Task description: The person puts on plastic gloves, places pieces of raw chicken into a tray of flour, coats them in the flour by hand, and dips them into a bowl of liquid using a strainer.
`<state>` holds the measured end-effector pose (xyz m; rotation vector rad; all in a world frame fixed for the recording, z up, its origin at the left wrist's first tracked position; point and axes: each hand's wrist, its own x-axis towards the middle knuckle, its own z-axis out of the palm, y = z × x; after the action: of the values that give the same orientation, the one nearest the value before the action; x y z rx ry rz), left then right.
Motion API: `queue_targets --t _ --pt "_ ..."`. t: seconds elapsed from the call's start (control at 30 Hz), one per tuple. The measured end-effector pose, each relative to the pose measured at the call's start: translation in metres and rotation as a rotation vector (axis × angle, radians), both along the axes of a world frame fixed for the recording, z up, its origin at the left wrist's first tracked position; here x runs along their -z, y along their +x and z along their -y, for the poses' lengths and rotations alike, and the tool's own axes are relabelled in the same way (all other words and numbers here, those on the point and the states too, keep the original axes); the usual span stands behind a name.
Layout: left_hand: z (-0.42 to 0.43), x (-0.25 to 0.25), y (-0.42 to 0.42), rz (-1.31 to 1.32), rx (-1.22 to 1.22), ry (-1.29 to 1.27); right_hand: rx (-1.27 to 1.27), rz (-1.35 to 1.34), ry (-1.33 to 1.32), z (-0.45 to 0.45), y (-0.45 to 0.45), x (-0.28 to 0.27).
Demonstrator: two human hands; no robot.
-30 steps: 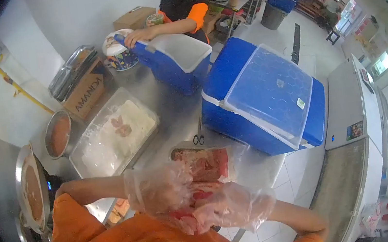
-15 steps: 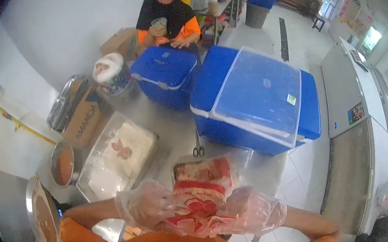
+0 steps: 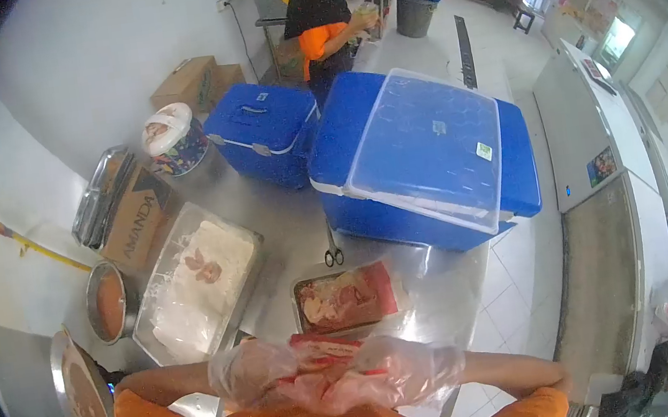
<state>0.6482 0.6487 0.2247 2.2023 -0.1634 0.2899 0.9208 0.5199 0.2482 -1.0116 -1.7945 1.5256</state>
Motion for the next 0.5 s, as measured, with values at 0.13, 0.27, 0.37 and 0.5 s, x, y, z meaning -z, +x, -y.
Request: queue_targets --t 0.13,0.27,0.37,0.5 --pt "-0.004 0.02 -0.003 -0.226 -0.066 0.357 0.044 0.245 -0.12 0.002 0.0 0.033" --pt "0.005 0.055 0.028 -0.022 -0.297 0.293 0.158 0.241 -0.123 -0.023 0.003 0.02" --pt "-0.008 0.096 0.047 0.028 -0.363 0.322 0.154 0.355 0.081 -0.039 0.016 0.07" --pt "0.004 0.086 0.07 -0.15 -0.513 0.398 0.1 0.506 -0.168 -0.077 0.034 0.105"
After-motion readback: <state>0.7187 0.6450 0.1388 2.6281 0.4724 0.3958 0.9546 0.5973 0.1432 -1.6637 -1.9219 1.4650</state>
